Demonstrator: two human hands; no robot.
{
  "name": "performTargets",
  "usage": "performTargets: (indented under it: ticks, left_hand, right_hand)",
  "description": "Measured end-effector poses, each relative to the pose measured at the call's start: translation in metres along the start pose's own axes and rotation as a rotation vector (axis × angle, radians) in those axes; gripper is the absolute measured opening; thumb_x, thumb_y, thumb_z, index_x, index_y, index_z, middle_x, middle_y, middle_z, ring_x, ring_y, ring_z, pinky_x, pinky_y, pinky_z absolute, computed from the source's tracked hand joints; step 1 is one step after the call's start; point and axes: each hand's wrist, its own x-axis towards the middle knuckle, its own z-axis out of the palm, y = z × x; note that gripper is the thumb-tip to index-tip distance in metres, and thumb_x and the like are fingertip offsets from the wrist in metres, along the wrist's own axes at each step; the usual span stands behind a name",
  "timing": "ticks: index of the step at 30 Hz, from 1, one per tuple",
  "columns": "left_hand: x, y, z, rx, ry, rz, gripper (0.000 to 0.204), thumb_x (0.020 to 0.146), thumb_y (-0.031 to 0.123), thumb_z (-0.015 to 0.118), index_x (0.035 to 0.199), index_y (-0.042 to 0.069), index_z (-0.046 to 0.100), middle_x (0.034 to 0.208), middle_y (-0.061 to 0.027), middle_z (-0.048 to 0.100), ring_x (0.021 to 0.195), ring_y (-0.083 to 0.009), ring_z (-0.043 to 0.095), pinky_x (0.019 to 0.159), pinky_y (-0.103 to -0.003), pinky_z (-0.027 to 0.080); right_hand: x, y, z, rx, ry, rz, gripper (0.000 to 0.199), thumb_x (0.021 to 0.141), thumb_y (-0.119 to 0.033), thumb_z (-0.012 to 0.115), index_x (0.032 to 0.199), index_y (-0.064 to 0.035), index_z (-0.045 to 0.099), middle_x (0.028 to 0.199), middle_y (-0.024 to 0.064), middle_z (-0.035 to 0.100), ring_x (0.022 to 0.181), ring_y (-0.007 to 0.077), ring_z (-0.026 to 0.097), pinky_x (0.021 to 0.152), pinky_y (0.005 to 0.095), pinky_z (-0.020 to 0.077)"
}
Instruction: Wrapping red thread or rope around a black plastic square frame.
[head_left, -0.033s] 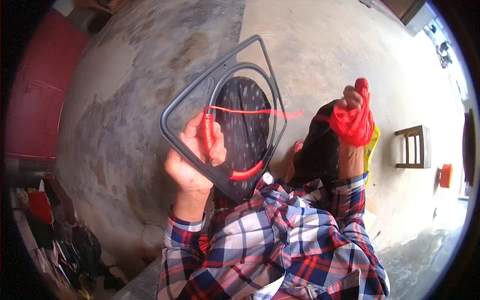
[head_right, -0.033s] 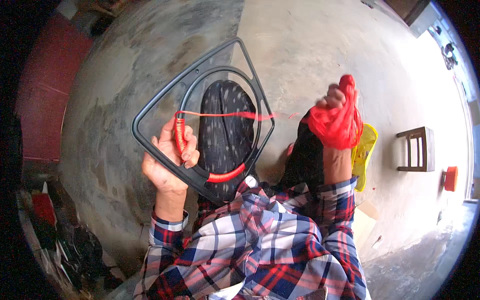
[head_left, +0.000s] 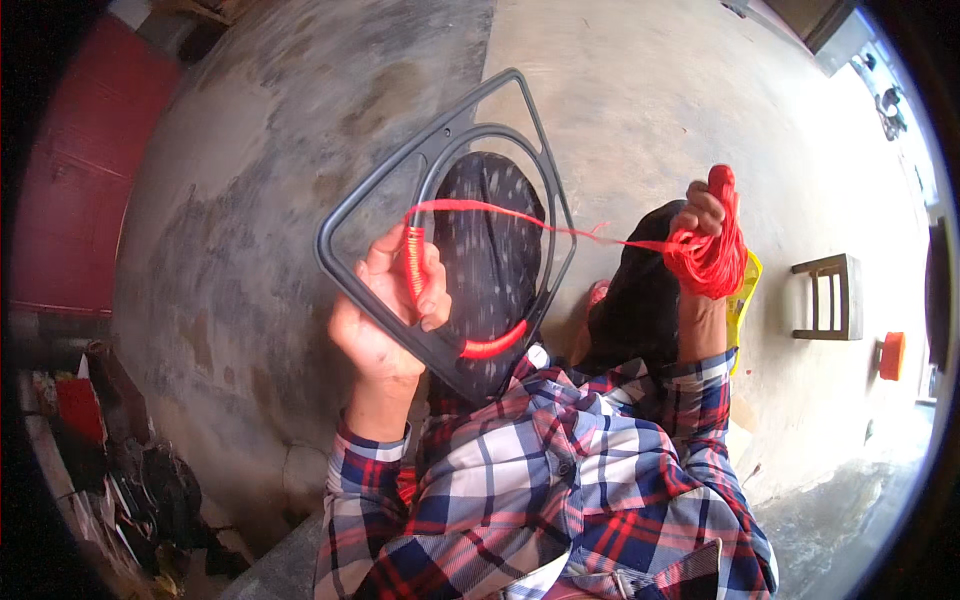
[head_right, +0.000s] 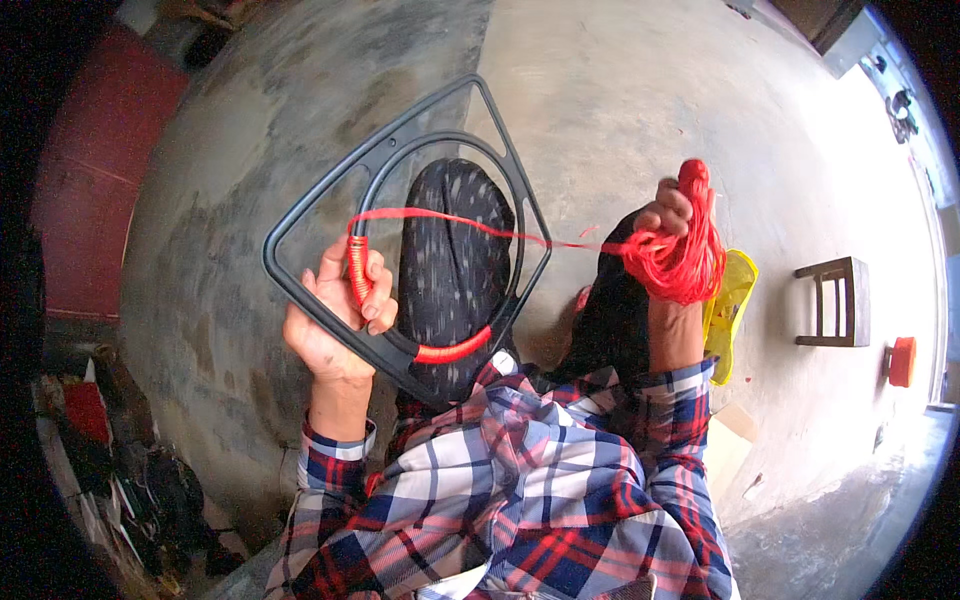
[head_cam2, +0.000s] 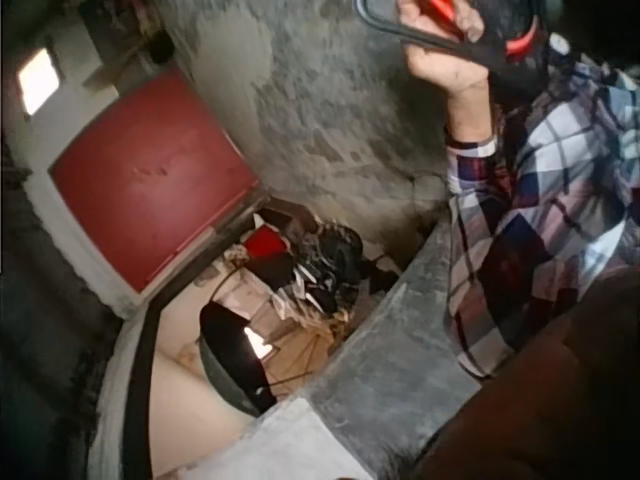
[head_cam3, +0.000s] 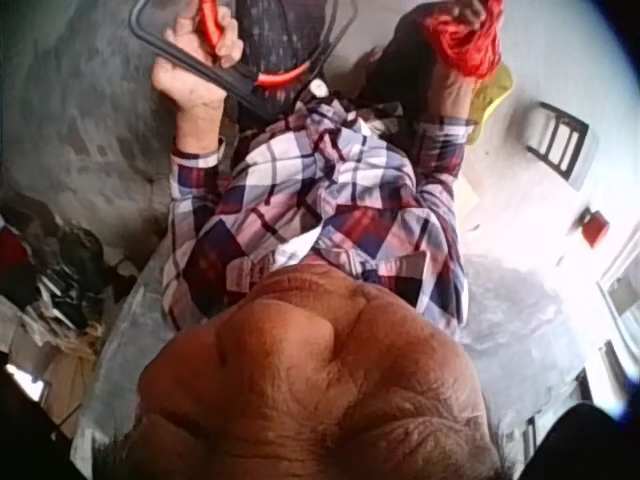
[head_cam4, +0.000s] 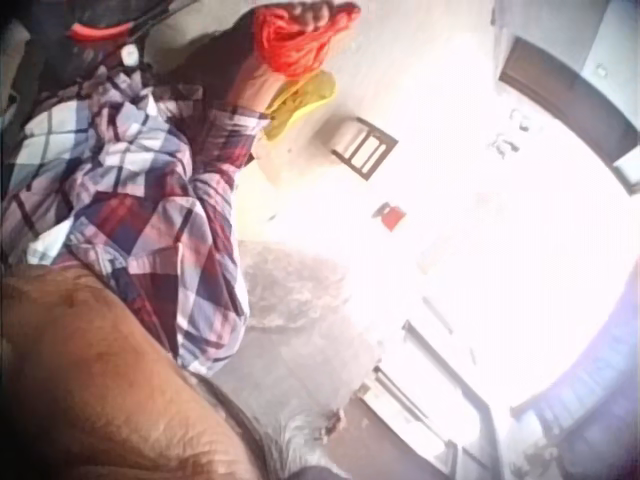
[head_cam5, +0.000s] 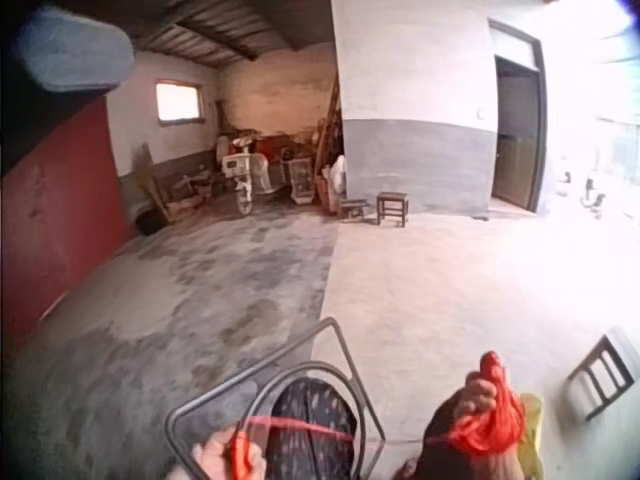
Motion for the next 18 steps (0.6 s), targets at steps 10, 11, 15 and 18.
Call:
performTargets:
  ticks: [10,11,15,18]
  left_hand:
    - [-0.006,0.007,-0.021,-0.069,0.048,0.021,0.046,0.094,0.040,0.044,0.118,0.004,0.057,0.092,-0.0141,0.052,0.060,-0.0163,0.042,0.046,-0.026,0.032]
    - [-0.005,0.008,-0.025,-0.068,0.032,-0.093,0.045,0.095,0.040,0.043,0.115,0.002,0.057,0.090,-0.0142,0.054,0.057,-0.0160,0.042,0.046,-0.026,0.031]
    - [-0.002,0.007,-0.023,-0.017,-0.074,-0.192,0.046,0.098,0.034,0.043,0.121,-0.004,0.052,0.097,-0.0170,0.060,0.052,-0.0133,0.042,0.045,-0.025,0.033]
    - [0.005,0.007,0.011,0.123,-0.027,-0.150,0.044,0.098,0.025,0.048,0.131,-0.003,0.046,0.113,-0.0173,0.059,0.058,-0.0120,0.048,0.048,-0.026,0.040]
  right_hand:
    - [-0.033,0.011,-0.031,-1.626,0.586,-0.003,0.023,0.089,-0.027,0.066,0.099,-0.0062,0.061,0.071,-0.0031,0.057,0.058,0.0057,0.049,0.052,0.0233,0.0405]
    - [-0.037,0.018,-0.035,-1.797,0.586,0.077,0.026,0.088,-0.028,0.067,0.099,-0.0056,0.060,0.071,0.0012,0.060,0.058,0.0118,0.054,0.052,0.0271,0.0434]
    - [-0.041,0.068,-0.022,-2.541,0.254,0.537,0.043,0.080,-0.041,0.070,0.103,-0.0074,0.057,0.074,0.0225,0.063,0.074,0.0423,0.063,0.064,0.0453,0.0507]
    - [-0.037,0.089,-0.018,-2.390,0.194,0.559,0.045,0.086,-0.044,0.063,0.103,-0.0029,0.054,0.076,0.0245,0.063,0.077,0.0401,0.065,0.067,0.0444,0.0510]
